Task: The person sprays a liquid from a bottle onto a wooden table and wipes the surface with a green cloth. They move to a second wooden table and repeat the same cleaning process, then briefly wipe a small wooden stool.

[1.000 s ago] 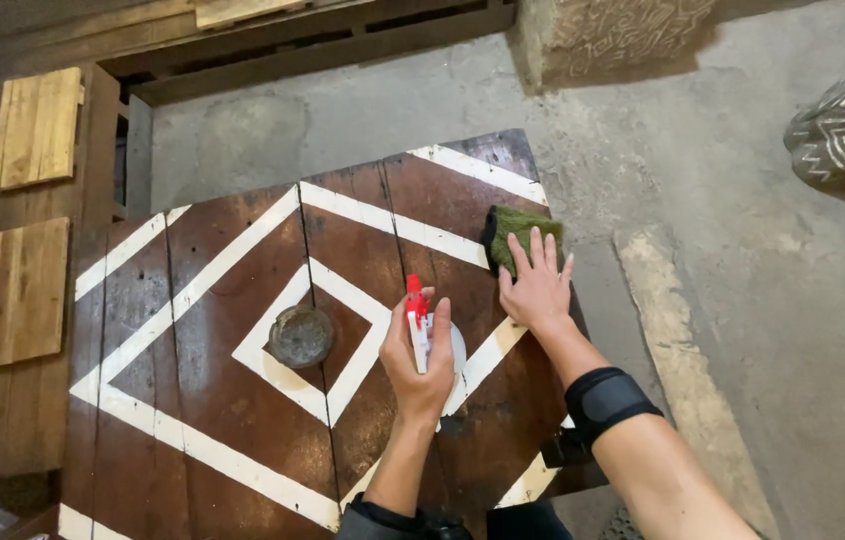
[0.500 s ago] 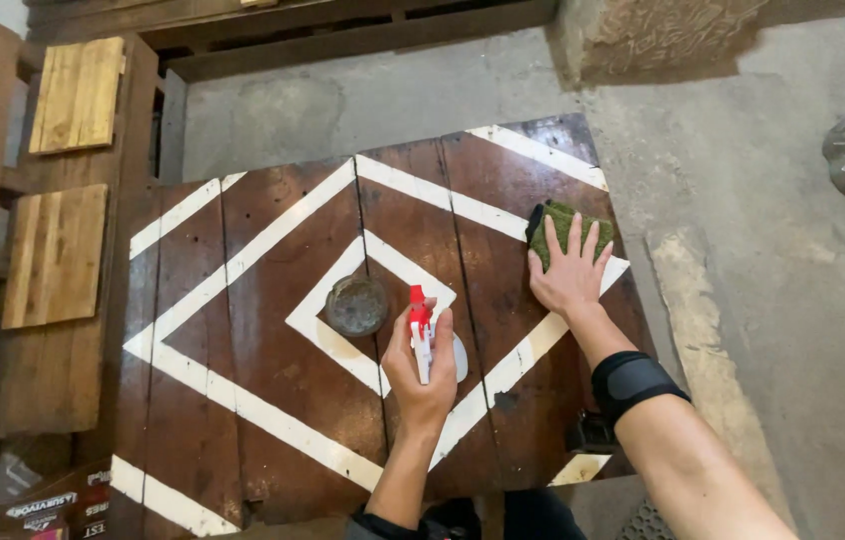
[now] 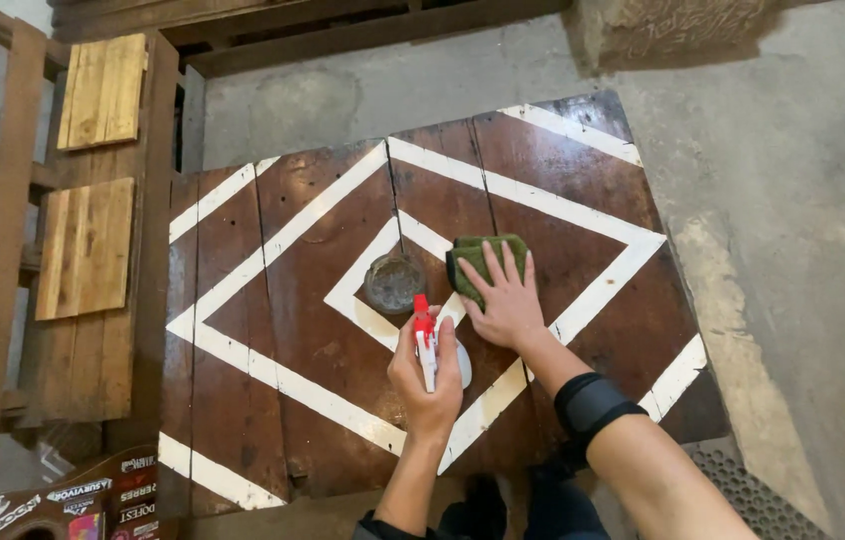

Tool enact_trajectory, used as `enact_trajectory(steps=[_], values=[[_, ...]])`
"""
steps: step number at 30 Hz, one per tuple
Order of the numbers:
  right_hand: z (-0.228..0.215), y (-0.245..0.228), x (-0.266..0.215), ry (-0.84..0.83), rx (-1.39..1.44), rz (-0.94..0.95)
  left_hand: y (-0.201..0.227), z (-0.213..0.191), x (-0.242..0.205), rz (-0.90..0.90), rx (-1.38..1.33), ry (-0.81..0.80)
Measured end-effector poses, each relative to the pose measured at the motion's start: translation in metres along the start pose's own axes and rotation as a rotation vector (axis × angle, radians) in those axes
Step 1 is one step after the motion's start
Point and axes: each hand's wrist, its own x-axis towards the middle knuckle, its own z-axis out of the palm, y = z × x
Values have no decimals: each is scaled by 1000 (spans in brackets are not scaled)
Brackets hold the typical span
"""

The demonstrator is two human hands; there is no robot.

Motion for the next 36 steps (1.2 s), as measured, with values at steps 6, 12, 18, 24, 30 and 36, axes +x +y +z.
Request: enact_trajectory(steps=[6,12,18,24,30,36], values=[[-29,-1,-29,-34,114,-155,0,12,-10,-48,-18,-17],[-40,33,-32,-71,99,-151,7,44,-23,13,10,-24],[-40,93,-28,-14,59,-73,13,96,-29,-72,60,-35],[-59,151,-14,-96,53,97,17,150,-40,14,-33,-45],[-57,218,-33,-33,101,242,23,184,-60,-70,-68,-70],[-49,218,-72,52,172,357,25,188,-68,-33,-44,-83]])
